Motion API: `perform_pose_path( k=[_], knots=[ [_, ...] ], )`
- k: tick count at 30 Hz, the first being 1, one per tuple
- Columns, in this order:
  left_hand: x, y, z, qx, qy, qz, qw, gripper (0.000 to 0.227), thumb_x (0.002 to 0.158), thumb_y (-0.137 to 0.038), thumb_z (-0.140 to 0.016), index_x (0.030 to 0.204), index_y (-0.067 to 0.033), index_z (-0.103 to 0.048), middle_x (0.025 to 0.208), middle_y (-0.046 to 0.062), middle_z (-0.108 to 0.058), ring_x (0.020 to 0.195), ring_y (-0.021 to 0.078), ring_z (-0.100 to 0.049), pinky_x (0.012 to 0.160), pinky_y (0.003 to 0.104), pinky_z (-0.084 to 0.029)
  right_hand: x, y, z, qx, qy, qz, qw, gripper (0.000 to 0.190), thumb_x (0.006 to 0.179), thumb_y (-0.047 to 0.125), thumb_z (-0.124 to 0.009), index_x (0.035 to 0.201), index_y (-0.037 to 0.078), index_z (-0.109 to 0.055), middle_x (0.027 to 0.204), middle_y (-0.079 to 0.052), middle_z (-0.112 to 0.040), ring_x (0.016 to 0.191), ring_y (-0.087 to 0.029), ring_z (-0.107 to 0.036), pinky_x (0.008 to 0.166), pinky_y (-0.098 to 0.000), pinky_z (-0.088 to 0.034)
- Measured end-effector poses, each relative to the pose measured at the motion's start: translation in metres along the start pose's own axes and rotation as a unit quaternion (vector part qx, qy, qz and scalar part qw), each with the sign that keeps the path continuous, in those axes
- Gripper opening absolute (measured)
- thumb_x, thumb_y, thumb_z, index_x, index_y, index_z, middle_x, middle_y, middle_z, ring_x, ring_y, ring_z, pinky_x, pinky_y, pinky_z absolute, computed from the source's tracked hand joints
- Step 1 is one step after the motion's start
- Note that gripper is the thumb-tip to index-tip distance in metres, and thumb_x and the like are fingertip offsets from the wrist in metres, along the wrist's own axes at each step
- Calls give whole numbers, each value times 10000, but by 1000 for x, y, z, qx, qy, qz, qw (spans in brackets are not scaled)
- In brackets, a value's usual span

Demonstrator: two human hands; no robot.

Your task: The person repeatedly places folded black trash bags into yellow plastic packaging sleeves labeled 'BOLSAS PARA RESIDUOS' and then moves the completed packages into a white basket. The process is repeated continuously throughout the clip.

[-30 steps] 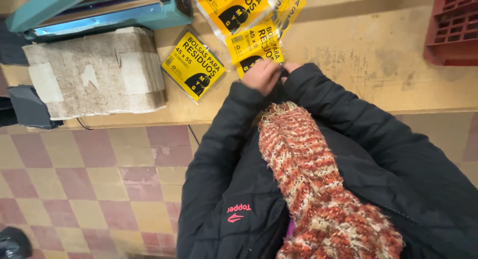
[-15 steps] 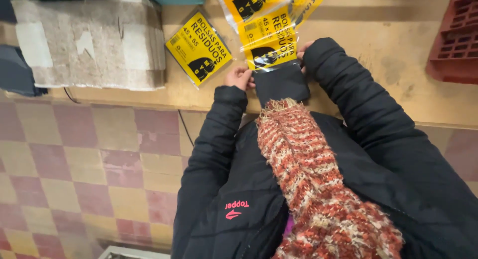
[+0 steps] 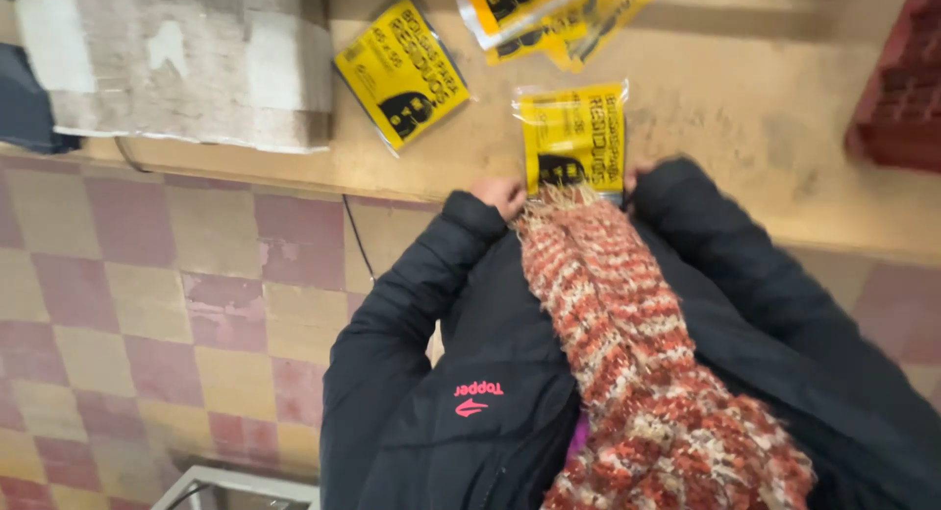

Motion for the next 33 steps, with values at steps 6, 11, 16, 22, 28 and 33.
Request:
perform_pose_path(
  k=[6, 11, 16, 22, 28, 33],
  knots=[
    [7, -24, 58, -314, 19, 49, 948, 228, 955, -274, -673, 871, -62, -685, 661, 68, -644, 563, 171, -606, 528, 333, -488, 37, 46, 25, 177, -13, -19, 984, 148, 1006, 173, -596, 945, 71, -684, 739, -53, -656, 599, -177, -618, 573, -327, -492],
    [-26, -23, 110, -543, -41, 122, 830, 223, 991, -219, -662, 842, -53, -658, 619, 26, -601, 487, 110, -543, 451, 269, -438, 36, 136, 36, 385, 37, 82, 919, 118, 1041, 154, -622, 980, 54, -630, 775, -69, -620, 633, -183, -572, 585, -319, -472],
    [-58, -35, 200, -607, -83, 117, 782, 205, 988, -208, -644, 844, -62, -635, 592, 32, -592, 453, 120, -534, 428, 273, -436, 31, 254, 17, 442, 85, 130, 883, 43, 922, 105, -613, 931, 66, -596, 716, -74, -582, 635, -224, -581, 605, -372, -503],
    [-72, 28, 272, -563, -256, 14, 786, 184, 1007, -188, -640, 903, -37, -658, 651, 48, -621, 519, 130, -557, 491, 276, -466, 77, 350, -26, 423, 79, 230, 873, 94, 987, 141, -672, 955, 79, -609, 758, -60, -606, 700, -218, -592, 713, -395, -539],
    [-71, 88, 258, -342, -286, 84, 891, 158, 924, -200, -696, 893, -46, -685, 670, 74, -651, 559, 170, -596, 536, 334, -494, 191, 289, -76, 230, -24, 242, 942, 112, 1004, 217, -651, 993, 107, -665, 851, -43, -680, 793, -196, -641, 776, -348, -530],
    [-27, 63, 245, 133, -341, 21, 931, 252, 912, -154, -647, 1161, -123, -671, 1115, 98, -683, 1086, 337, -644, 926, 429, -540, 201, 264, -97, -184, -208, 182, 943, 174, 900, 293, -672, 910, 120, -678, 796, -145, -696, 797, -322, -682, 736, -426, -532]
  ],
)
Point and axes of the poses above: each hand's wrist, its own x-axis towards the middle knuckle, its own z-axis out of the back of the hand, y = z × x, the point moved 8 cm from there along x, towards the middle knuckle
